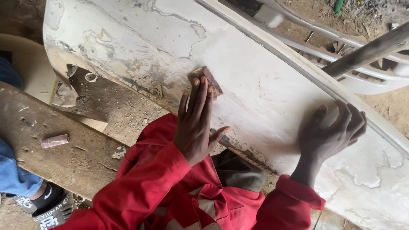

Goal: Sanding a car bumper with sandpaper to smooth the surface

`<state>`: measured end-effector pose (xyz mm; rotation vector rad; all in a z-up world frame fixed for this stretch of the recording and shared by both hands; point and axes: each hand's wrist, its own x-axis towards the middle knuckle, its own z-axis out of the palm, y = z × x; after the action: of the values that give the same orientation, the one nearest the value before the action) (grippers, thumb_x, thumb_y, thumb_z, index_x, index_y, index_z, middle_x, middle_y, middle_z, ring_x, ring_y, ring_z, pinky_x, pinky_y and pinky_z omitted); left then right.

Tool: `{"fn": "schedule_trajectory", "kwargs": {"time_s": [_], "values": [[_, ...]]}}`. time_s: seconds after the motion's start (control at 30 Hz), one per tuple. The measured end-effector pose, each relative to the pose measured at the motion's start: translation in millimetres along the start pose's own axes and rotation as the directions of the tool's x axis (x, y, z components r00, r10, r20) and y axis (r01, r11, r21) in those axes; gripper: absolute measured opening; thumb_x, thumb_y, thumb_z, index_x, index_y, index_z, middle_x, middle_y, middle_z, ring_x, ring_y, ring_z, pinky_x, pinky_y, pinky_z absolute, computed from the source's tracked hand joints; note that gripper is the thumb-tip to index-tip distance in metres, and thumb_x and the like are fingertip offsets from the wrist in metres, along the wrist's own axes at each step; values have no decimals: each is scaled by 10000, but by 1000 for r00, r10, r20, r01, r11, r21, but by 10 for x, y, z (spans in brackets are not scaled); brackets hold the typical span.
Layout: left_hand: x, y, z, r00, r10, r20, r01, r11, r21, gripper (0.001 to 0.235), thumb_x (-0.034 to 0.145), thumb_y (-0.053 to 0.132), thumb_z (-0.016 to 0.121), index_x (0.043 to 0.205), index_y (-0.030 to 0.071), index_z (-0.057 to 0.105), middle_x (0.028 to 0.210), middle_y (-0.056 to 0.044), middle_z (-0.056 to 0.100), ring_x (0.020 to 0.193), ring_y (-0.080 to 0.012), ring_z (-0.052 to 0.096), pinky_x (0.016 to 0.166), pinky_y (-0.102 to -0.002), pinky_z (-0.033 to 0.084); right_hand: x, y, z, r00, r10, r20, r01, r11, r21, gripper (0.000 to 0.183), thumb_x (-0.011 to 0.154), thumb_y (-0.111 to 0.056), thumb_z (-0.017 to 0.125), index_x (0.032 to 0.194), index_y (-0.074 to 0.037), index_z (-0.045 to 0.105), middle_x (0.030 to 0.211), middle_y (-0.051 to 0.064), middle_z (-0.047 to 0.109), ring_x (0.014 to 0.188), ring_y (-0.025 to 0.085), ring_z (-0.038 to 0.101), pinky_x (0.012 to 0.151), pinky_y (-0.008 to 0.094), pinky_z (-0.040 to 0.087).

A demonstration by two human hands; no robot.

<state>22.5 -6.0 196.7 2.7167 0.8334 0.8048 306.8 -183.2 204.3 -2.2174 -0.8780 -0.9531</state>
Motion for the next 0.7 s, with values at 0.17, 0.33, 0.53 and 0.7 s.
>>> {"fn": "schedule_trajectory", "kwargs": {"time_s": [0.17,0.33,0.53,0.7], "values": [[-188,285,204,995,95,-38,-100,977,-189,988,1155,735,271,1785,-22,186,1891,-269,112,1797,-441,168,1440,-649,274,12,-7,0,1000,-19,4,19,1000,6,332,1195,-276,706,1367,2,765,1380,263,663,1406,493,493,1135,670,377],[-408,542,280,968,215,130,-181,955,-237,1032,1121,694,513,1783,-34,203,1888,-247,159,1782,-431,155,1459,-581,218,-10,-15,-7,999,-38,7,38,999,6,319,1202,-256,703,1370,9,760,1375,282,655,1390,505,498,1131,673,379],[75,143,194,996,8,-92,-18,993,-114,1048,1128,793,90,1839,24,128,1926,-205,64,1830,-368,131,1466,-616,316,17,-59,-43,1000,4,21,-4,1000,-5,328,1196,-298,682,1375,-32,751,1400,214,636,1385,462,503,1069,661,409],[88,222,249,980,87,-179,-117,979,-165,939,1190,693,207,1791,-27,243,1889,-233,223,1798,-397,232,1429,-699,383,14,-67,-26,1000,25,17,-25,1000,-17,313,1153,-251,715,1367,-29,770,1403,209,640,1392,460,503,1074,651,405]]}}
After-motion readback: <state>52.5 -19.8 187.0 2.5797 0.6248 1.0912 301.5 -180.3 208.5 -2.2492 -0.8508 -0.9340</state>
